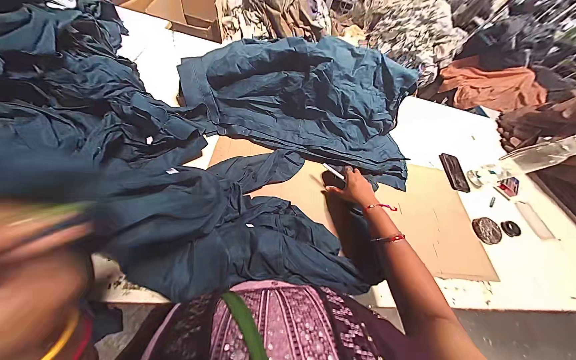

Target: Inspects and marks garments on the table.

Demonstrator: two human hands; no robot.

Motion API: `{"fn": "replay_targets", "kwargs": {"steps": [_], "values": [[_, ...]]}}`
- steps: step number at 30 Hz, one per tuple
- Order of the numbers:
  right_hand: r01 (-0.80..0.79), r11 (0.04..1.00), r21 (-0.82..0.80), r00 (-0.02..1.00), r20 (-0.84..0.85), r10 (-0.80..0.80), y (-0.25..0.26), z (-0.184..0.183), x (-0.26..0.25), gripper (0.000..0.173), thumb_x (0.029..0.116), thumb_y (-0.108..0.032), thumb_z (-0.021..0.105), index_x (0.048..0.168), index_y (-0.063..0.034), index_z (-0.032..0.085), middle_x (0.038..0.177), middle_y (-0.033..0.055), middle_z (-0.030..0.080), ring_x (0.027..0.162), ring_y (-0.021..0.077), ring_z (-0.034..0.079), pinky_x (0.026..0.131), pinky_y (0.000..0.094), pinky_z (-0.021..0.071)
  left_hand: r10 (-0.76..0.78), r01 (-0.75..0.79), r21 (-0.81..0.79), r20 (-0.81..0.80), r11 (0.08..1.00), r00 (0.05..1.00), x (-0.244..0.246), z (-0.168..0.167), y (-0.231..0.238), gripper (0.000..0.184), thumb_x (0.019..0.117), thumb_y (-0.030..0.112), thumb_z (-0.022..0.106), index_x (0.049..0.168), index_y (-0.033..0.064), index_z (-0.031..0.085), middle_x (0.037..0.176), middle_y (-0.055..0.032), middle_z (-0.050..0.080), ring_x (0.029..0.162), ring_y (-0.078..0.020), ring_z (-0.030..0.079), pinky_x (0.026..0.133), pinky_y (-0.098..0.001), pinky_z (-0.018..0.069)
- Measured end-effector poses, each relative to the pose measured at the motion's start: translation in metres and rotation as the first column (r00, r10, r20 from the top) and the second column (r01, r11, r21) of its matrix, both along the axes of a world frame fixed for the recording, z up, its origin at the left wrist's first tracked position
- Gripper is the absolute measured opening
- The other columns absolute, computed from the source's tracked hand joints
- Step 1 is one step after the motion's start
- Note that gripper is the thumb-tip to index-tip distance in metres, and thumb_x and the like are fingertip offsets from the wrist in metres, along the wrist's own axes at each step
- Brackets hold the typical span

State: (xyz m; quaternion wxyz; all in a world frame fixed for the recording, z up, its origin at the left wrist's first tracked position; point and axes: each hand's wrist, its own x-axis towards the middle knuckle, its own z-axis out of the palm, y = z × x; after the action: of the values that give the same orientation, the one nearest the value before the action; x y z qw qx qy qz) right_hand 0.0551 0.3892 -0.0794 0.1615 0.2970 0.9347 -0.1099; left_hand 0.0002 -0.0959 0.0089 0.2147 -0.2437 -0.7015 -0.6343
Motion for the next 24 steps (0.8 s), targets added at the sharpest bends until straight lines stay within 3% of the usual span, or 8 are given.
{"fn": "replay_targets", "kwargs": {"steps": [3,6,11,14,16,18,21,24], "values": [[-0.004,0.997,-0.071,0.983,-0.186,-0.009,-0.022,0.004,-0.012,0.044,0.1025,-0.030,0.060,0.124,0.0084,0.060,0.119,0.0302,0.064,0.116,0.0425,0.062,0.099,0.0580,0.0459,-0.409,0.426,-0.509,0.152,0.748,0.900,-0.033,-0.039,0.070,0.035,0.1003,0.026,0.055,0.120,0.0022,0.070,0.115,-0.0110,0.072,0.103,-0.0138,0.069,0.092,-0.0321,0.0566],[-0.184,0.870,-0.458,0.695,-0.686,-0.214,-0.081,0.026,-0.039,0.023,0.1020,-0.020,0.059,0.114,0.0002,0.057,0.076,0.0053,0.054,0.061,0.0121,0.051,0.057,0.0306,0.0443,-0.579,0.792,-0.138,0.610,0.595,0.541,-0.017,-0.072,0.149,0.057,0.1006,0.020,0.061,0.146,-0.0098,0.043,0.138,-0.0247,0.059,0.125,-0.0245,0.063,0.106,-0.0363,0.0516],[-0.556,0.641,-0.529,0.458,-0.839,-0.295,-0.185,0.105,-0.058,0.081,0.1003,-0.013,0.058,0.165,-0.0324,0.014,0.131,0.0077,0.058,0.059,0.0052,0.048,0.047,0.0219,0.0423,-0.671,0.658,0.360,0.675,0.661,0.305,0.032,-0.073,0.218,0.030,0.0987,0.001,0.059,0.127,-0.0092,0.056,0.114,-0.0072,0.063,0.105,-0.0008,0.058,0.096,-0.0192,0.0474],[-0.547,0.820,-0.172,0.248,-0.968,-0.037,-0.146,0.142,-0.052,0.063,0.1043,-0.014,0.053,0.159,-0.0056,0.023,0.140,0.0076,0.053,0.095,-0.0022,0.059,0.082,0.0177,0.0510,-0.741,0.609,0.502,0.633,0.614,0.225,0.016,-0.060,0.189,0.021,0.1052,0.006,0.050,0.123,-0.0024,0.056,0.102,0.0015,0.066,0.094,0.0017,0.063,0.088,-0.0197,0.0543],[-0.554,0.831,-0.036,0.218,-0.971,0.103,-0.099,0.159,-0.032,0.027,0.1043,-0.013,0.051,0.128,-0.0053,0.060,0.109,-0.0047,0.066,0.076,-0.0094,0.054,0.068,0.0117,0.0475,-0.723,0.679,0.410,0.639,0.609,0.262,-0.015,-0.042,0.132,0.025,0.1072,0.024,0.040,0.098,0.0157,0.062,0.076,0.0130,0.066,0.067,0.0067,0.061,0.062,-0.0145,0.0533],[-0.633,0.760,-0.149,0.381,-0.915,0.137,-0.078,0.161,-0.002,0.018,0.1032,-0.021,0.053,0.110,-0.0172,0.069,0.087,-0.0177,0.065,0.052,-0.0124,0.043,0.046,0.0073,0.0380,-0.740,0.704,0.347,0.556,0.620,0.378,-0.058,-0.030,0.059,0.025,0.1019,0.039,0.053,0.095,0.0225,0.071,0.083,0.0129,0.073,0.075,0.0054,0.066,0.067,-0.0147,0.0560],[-0.667,0.729,-0.155,0.503,-0.815,0.287,-0.099,0.121,0.026,0.032,0.0971,-0.035,0.065,0.115,-0.0092,0.072,0.106,-0.0086,0.075,0.077,-0.0101,0.061,0.067,0.0122,0.0504,-0.708,0.825,-0.191,0.434,0.532,0.557,-0.125,-0.025,-0.018,0.020,0.0940,0.036,0.067,0.079,0.0238,0.065,0.063,0.0200,0.059,0.057,0.0116,0.053,0.051,-0.0077,0.0413],[-0.633,0.757,-0.162,0.611,-0.705,0.360,-0.139,0.070,0.023,0.037,0.0914,-0.022,0.072,0.118,0.0032,0.066,0.101,0.0108,0.075,0.085,0.0151,0.073,0.076,0.0342,0.0591,-0.127,0.266,-0.824,0.234,0.501,0.964,-0.143,-0.022,-0.038,0.016,0.0915,0.012,0.072,0.082,0.0005,0.067,0.063,-0.0136,0.057,0.057,-0.0281,0.056,0.054,-0.0485,0.0451]]}}
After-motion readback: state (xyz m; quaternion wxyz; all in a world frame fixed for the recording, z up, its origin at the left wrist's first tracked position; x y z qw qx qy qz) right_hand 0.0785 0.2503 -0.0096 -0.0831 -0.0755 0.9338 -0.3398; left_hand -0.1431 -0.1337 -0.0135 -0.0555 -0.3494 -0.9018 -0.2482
